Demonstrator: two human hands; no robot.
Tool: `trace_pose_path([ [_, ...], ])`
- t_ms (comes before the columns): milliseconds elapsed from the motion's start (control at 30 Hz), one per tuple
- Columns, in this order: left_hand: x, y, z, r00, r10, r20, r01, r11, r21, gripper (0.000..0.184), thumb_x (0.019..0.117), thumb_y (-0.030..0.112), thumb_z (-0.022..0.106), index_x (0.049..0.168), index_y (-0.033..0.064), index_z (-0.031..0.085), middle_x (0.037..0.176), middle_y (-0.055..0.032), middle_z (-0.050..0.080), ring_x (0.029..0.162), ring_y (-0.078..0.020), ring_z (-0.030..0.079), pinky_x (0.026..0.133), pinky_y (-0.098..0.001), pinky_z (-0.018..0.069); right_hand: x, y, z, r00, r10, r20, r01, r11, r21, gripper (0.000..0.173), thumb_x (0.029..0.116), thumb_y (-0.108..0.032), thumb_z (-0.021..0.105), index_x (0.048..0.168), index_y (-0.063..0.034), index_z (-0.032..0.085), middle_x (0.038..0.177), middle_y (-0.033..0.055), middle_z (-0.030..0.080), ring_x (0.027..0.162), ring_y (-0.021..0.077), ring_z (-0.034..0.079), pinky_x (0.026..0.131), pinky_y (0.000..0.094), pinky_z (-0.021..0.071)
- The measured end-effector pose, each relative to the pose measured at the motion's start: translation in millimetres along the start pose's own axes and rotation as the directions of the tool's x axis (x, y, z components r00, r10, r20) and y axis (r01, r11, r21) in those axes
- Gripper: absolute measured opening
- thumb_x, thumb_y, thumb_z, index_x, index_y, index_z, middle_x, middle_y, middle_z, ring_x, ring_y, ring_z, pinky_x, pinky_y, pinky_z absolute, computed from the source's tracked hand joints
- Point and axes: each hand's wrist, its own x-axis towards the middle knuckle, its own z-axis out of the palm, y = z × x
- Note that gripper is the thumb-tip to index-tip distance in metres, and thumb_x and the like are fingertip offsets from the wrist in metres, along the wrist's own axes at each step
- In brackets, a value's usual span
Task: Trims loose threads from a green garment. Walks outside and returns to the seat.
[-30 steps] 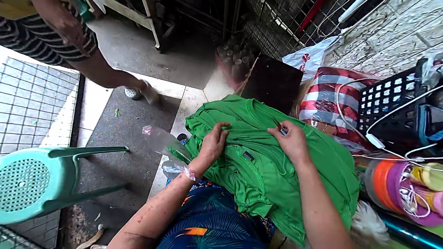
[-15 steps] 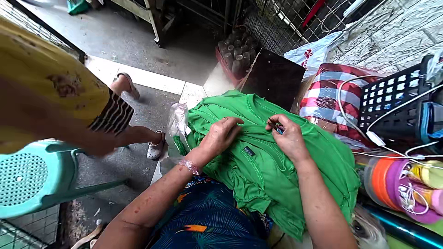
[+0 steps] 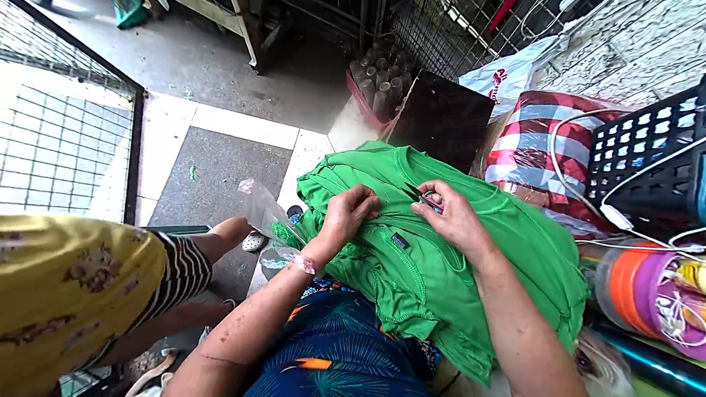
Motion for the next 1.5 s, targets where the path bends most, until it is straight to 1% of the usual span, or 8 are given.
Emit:
trace_pose_path([
  [167,15,2,-10,0.932,0.310,0.186,-0.347,0.911,0.222,0.013,0.0906,0.002,0.072,0.103,0.0012,0.075,0.085,-0.0140,0.066,0.073,-0.0219,0.062,0.069,-0.0349,0.0530,-2,0,-2,1.000,-0.008,-0.010,0.008,1.000,0.014,0.027,0.0973,-0.011,0.070,0.120,0.0009,0.061,0.082,0.0087,0.061,0.067,0.0138,0.054,0.064,0.0319,0.0470],
  [267,28,0,-15,0.891,0.334,0.306,-0.405,0.890,0.210,0.018,0.0901,0.003,0.073,0.108,0.0021,0.075,0.086,-0.0146,0.068,0.075,-0.0232,0.064,0.073,-0.0363,0.0539,-2,1,-2,1.000,-0.007,-0.001,0.007,1.000,0.023,0.027,0.0972,-0.011,0.070,0.120,0.0010,0.061,0.083,0.0096,0.063,0.068,0.0146,0.056,0.065,0.0326,0.0482],
  [433,38,-13,-10,0.866,0.417,0.275,-0.477,0.853,0.210,0.007,0.0895,0.006,0.073,0.090,-0.0004,0.077,0.083,-0.0146,0.071,0.078,-0.0232,0.068,0.077,-0.0353,0.0554,-1,1,-2,1.000,-0.010,-0.012,0.010,1.000,0.020,0.028,0.0967,-0.010,0.071,0.120,0.0011,0.061,0.080,0.0079,0.061,0.066,0.0126,0.054,0.063,0.0303,0.0469],
  [567,19,-11,-13,0.885,0.417,0.209,-0.460,0.853,0.245,0.007,0.0934,0.003,0.068,0.093,-0.0008,0.073,0.087,-0.0137,0.069,0.079,-0.0212,0.067,0.077,-0.0325,0.0554,-2,1,-5,1.000,-0.020,-0.005,0.020,0.999,0.028,0.025,0.0939,-0.008,0.074,0.116,-0.0001,0.064,0.078,0.0067,0.061,0.064,0.0111,0.052,0.061,0.0284,0.0453],
  [767,16,-11,-13,0.907,0.356,0.225,-0.402,0.890,0.215,0.012,0.1011,0.006,0.059,0.103,-0.0009,0.068,0.090,-0.0149,0.067,0.072,-0.0217,0.066,0.070,-0.0357,0.0568,4,-1,-10,0.990,-0.024,0.139,0.031,0.998,-0.050,0.018,0.0934,-0.005,0.073,0.111,0.0001,0.070,0.100,0.0145,0.071,0.089,0.0220,0.068,0.082,0.0426,0.0554],
  [1000,17,-13,-12,0.899,0.385,0.209,-0.421,0.890,0.173,0.011,0.1008,0.004,0.058,0.103,-0.0021,0.067,0.087,-0.0149,0.066,0.070,-0.0211,0.064,0.067,-0.0346,0.0556,18,-2,-6,0.974,-0.019,0.227,0.060,0.983,-0.175,0.016,0.0952,-0.010,0.073,0.109,-0.0021,0.072,0.094,0.0154,0.071,0.086,0.0287,0.068,0.079,0.0523,0.0537],
  [1333,16,-16,-10,0.876,0.446,0.185,-0.477,0.859,0.187,0.010,0.0987,0.003,0.060,0.102,-0.0018,0.068,0.090,-0.0153,0.068,0.079,-0.0232,0.068,0.074,-0.0366,0.0564,31,-5,-5,0.943,-0.044,0.329,0.113,0.975,-0.193,0.012,0.0955,-0.007,0.071,0.106,-0.0018,0.072,0.086,0.0140,0.070,0.079,0.0276,0.067,0.076,0.0515,0.0531],
  [1500,12,-14,-8,0.924,0.354,0.145,-0.372,0.919,0.133,0.012,0.1023,0.006,0.057,0.104,-0.0017,0.066,0.083,-0.0135,0.064,0.065,-0.0181,0.061,0.063,-0.0320,0.0540,32,1,-6,0.943,-0.012,0.332,0.080,0.978,-0.193,0.012,0.0986,-0.009,0.067,0.108,-0.0030,0.072,0.089,0.0133,0.070,0.083,0.0278,0.066,0.080,0.0541,0.0512],
])
